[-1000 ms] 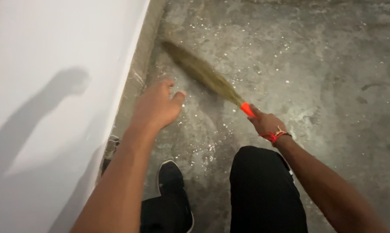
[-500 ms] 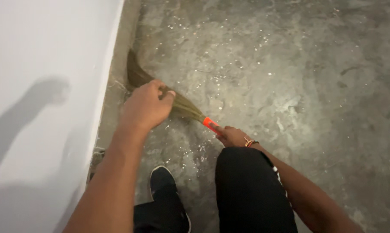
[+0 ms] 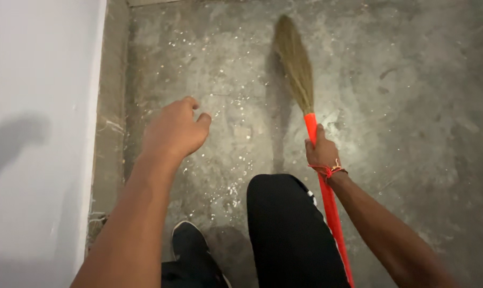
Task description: The person sweeps debris from a concrete floor into a dustpan using a small hand broom.
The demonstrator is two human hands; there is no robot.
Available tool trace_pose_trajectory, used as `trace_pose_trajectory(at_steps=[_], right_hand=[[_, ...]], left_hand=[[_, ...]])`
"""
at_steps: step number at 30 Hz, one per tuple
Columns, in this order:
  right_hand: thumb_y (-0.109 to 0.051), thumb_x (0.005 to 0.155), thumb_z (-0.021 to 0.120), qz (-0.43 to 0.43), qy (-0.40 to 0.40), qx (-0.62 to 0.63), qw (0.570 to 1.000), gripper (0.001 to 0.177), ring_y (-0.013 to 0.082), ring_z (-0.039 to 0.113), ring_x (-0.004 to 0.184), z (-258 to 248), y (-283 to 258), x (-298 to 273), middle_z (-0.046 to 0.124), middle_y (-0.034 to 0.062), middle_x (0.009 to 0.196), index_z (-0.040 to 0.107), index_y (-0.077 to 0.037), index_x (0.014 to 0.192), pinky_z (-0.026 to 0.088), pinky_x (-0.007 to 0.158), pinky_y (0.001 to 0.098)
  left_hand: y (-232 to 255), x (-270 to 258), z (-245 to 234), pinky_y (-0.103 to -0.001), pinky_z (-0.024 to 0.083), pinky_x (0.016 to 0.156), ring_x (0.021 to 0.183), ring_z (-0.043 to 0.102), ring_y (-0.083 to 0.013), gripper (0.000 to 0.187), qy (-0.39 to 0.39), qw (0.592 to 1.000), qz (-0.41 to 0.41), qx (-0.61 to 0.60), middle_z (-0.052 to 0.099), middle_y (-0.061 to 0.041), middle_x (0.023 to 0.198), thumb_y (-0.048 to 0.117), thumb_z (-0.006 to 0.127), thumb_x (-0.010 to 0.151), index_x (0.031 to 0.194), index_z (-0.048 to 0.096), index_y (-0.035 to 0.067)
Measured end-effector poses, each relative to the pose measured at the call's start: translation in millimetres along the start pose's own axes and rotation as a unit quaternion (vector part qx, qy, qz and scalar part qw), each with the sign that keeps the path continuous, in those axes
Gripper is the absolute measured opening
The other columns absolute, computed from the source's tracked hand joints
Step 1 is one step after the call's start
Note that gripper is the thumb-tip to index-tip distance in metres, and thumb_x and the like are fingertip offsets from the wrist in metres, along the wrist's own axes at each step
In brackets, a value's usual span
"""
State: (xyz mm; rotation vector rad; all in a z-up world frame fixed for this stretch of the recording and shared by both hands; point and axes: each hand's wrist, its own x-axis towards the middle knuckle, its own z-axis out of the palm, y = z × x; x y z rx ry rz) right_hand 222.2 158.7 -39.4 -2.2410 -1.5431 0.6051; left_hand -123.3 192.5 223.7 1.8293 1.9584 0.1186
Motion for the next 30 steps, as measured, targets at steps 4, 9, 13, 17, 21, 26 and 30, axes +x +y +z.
trace_pose_trajectory(at_steps=[4,9,13,17,21,26,30], right_hand=[[-0.028,0.097,0.062,-0.054,0.051,-0.019,0.997,0.072,0.0488,0.069,0.089,-8.0,-11.2,-6.9,0.071,0.0295,0.096,0.033,-0.001,0.156,0.054,0.079,0.056],[-0.022,0.095,0.064,-0.354,0.153,0.023,0.922,0.072,0.0482,0.067,0.11,27.1,-1.0,-17.9,0.062,0.0319,0.129,0.033,-0.002,0.156,0.055,0.091,0.0502],[-0.027,0.094,0.063,-0.255,-0.151,-0.02,0.955,0.073,0.0391,0.069,0.097,50.2,-3.4,-39.0,0.064,0.0191,0.117,0.029,-0.024,0.159,0.055,0.084,0.0467],[-0.034,0.103,0.055,-0.246,-0.295,-0.171,0.907,0.062,0.036,0.069,0.104,65.2,12.4,-53.7,0.062,0.0139,0.12,0.028,-0.036,0.159,0.057,0.085,0.0452],[-0.031,0.102,0.056,-0.214,-0.242,-0.101,0.941,0.067,0.038,0.068,0.102,73.3,58.2,-51.5,0.063,0.0169,0.117,0.026,-0.034,0.161,0.056,0.085,0.045],[-0.032,0.09,0.061,-0.1,-0.109,-0.064,0.987,0.074,0.0429,0.069,0.097,48.4,116.8,-49.8,0.071,0.0212,0.108,0.029,-0.036,0.157,0.054,0.085,0.0519],[-0.034,0.093,0.062,0.014,-0.029,-0.039,0.999,0.077,0.0525,0.067,0.09,17.8,150.5,-37.9,0.07,0.031,0.093,0.027,-0.026,0.161,0.052,0.082,0.0589]], left_hand=[[7.5,6.7,3.7,-0.049,0.047,0.103,0.125,0.06,-0.0328,0.052,0.002,1.0,0.014,0.009,0.064,-0.011,0.136,0.04,0.062,0.091,0.136,0.062,0.016],[17.3,11.8,17.5,-0.048,0.046,0.103,0.125,0.059,-0.0339,0.052,-0.006,0.999,0.031,0.004,0.061,-0.012,0.139,0.042,0.06,0.092,0.137,0.061,0.015],[30.3,12.2,23.2,-0.048,0.048,0.102,0.126,0.061,-0.0319,0.052,-0.015,0.999,0.048,0.021,0.064,-0.01,0.137,0.043,0.058,0.093,0.137,0.06,0.015],[37.5,14.2,26.4,-0.048,0.048,0.103,0.124,0.061,-0.0338,0.051,-0.048,0.997,0.033,0.048,0.064,-0.012,0.136,0.043,0.059,0.094,0.138,0.06,0.016],[35.4,18.0,34.9,-0.048,0.047,0.101,0.124,0.059,-0.0337,0.048,-0.011,0.995,0.094,0.036,0.063,-0.012,0.135,0.042,0.06,0.093,0.132,0.063,0.014],[37.5,23.5,37.9,-0.048,0.048,0.103,0.123,0.061,-0.035,0.049,-0.035,0.995,0.071,0.056,0.064,-0.015,0.135,0.04,0.06,0.094,0.135,0.062,0.013],[39.0,25.0,45.2,-0.048,0.048,0.101,0.123,0.061,-0.0347,0.051,-0.033,0.994,0.078,0.062,0.064,-0.014,0.135,0.039,0.061,0.092,0.136,0.061,0.014]])
